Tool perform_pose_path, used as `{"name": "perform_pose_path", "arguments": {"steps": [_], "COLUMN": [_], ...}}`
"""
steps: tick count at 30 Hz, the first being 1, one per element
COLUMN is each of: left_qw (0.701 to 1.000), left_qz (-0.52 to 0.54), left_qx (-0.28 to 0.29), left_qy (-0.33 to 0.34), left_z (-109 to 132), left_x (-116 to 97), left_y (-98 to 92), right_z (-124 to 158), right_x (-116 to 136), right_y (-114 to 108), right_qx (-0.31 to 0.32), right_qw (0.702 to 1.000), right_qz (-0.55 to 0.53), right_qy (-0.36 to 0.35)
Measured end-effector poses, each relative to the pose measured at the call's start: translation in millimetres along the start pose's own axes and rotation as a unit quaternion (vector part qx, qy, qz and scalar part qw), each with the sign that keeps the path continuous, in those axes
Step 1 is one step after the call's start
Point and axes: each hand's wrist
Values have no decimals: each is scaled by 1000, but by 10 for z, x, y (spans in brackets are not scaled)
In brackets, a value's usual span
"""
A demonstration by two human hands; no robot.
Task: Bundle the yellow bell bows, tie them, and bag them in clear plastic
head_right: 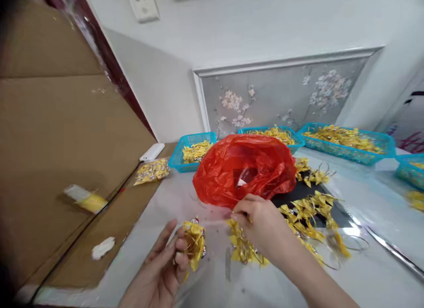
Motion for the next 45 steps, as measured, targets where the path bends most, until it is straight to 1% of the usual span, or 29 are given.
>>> {"name": "perform_pose_path", "arguments": {"steps": [3, 5, 9, 11, 14, 19, 23, 26, 28, 29, 30, 32, 34, 36, 37, 39, 41, 42, 43, 45], "left_qw": [1000, 999, 997, 996, 996, 996, 996, 995, 994, 994, 994, 994, 993, 993, 994, 996, 998, 998, 999, 998], "left_qz": [-23, -38, -53, -59, -65, -67, -68, -65, -60, -58, -55, -48, -42, -38, -36, -32, -36, -41, -50, -68], "left_qx": [0, 7, 44, 57, 62, 58, 58, 79, 85, 86, 88, 100, 113, 113, 107, 84, 51, 33, 17, -4], "left_qy": [-16, -30, -39, -31, -19, -14, -16, -22, -25, -24, -23, -19, -12, -10, -12, -15, -16, -14, -13, -12], "left_z": [17, 25, 35, 37, 34, 33, 43, 44, 38, 34, 29, 15, -7, -35, -47, -63, -58, -49, -37, -13], "left_x": [-12, -10, 29, 54, 69, 40, 38, 56, 69, 76, 83, 101, 125, 151, 161, 164, 140, 118, 92, 39], "left_y": [-14, -10, 31, 49, 44, -3, 10, 42, 60, 67, 70, 67, 53, 33, 24, 12, 14, 20, 27, 41], "right_z": [-49, -67, -67, -59, -46, -30, -28, -33, -28, -20, -8, 28, 72, 114, 131, 152, 151, 143, 132, 104], "right_x": [-45, -40, 50, 105, 156, 95, 35, 84, 149, 183, 215, 271, 315, 344, 350, 337, 284, 244, 201, 119], "right_y": [-140, -195, -199, -184, -187, -186, -110, -11, 85, 144, 210, 356, 506, 631, 672, 682, 585, 501, 403, 203], "right_qx": [31, 53, 85, 100, 108, 114, 93, 68, 48, 39, 30, 7, -27, -75, -93, -107, -85, -74, -67, -62], "right_qw": [996, 988, 967, 963, 961, 958, 950, 949, 958, 965, 973, 981, 972, 950, 939, 926, 933, 944, 956, 982], "right_qz": [-83, -142, -237, -249, -254, -259, -293, -304, -281, -258, -226, -133, -26, 56, 78, 76, 24, -10, -40, -68], "right_qy": [19, 29, 46, 40, 24, 41, 57, 41, 16, -7, -43, -140, -234, -299, -322, -354, -348, -323, -282, -168]}}
Point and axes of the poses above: each hand's wrist, its own z-axis away from the middle knuckle, its own y-axis out of the palm, x = y × z, and after that the axes turned 15 degrees about -z, right-handed
